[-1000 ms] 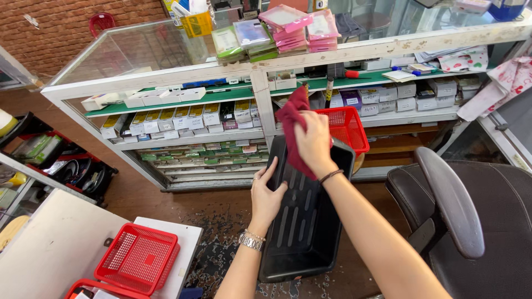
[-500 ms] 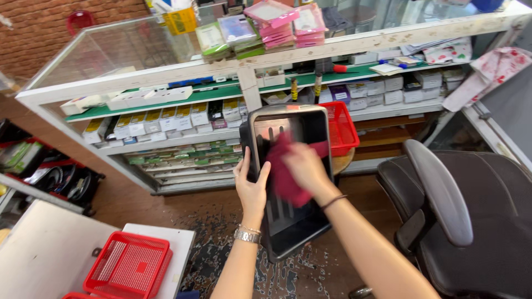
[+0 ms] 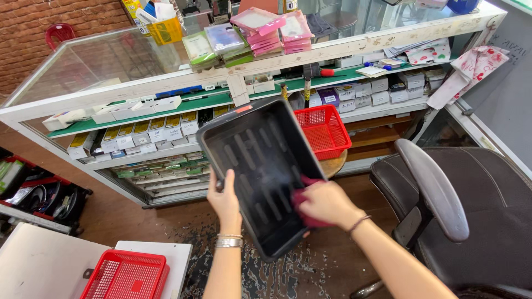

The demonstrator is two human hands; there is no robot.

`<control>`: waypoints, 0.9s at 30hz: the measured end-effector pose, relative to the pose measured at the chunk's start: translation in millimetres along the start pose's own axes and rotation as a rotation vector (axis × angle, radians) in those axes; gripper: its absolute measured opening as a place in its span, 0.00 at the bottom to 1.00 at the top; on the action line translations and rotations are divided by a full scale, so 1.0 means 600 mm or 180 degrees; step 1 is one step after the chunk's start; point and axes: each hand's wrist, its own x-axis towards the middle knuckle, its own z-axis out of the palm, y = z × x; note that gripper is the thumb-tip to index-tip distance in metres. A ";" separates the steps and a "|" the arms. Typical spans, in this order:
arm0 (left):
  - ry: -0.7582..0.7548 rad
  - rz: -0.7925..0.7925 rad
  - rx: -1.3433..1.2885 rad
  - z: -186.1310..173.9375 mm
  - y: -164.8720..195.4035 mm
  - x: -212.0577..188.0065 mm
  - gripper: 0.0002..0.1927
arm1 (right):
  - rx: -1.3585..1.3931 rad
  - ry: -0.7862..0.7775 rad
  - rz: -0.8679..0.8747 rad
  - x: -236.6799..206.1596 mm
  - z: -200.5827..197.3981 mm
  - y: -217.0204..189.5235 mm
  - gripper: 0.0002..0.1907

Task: The person wipes packaged phone accessory boxes and a black plastic tray with a red cloth, then stacks the cleaned packages on the glass display counter. They then move to another shelf and wipe more packaged accessory boxes with a gray cloth, placing each back on the shelf.

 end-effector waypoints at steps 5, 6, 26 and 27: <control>0.0540 0.0219 -0.0259 -0.044 -0.001 0.055 0.36 | 0.2682 0.0635 0.2949 -0.046 -0.026 0.123 0.27; 0.0611 0.0042 -0.0563 -0.033 -0.015 0.064 0.37 | 0.3655 0.0872 0.3169 -0.045 -0.015 0.130 0.32; 0.0796 -0.2838 -0.1020 0.384 -0.287 0.122 0.30 | -0.0209 0.0893 0.2090 0.251 -0.148 0.485 0.29; 0.0853 -0.2868 -0.1071 0.396 -0.301 0.129 0.29 | -0.0287 0.0920 0.2020 0.269 -0.152 0.499 0.29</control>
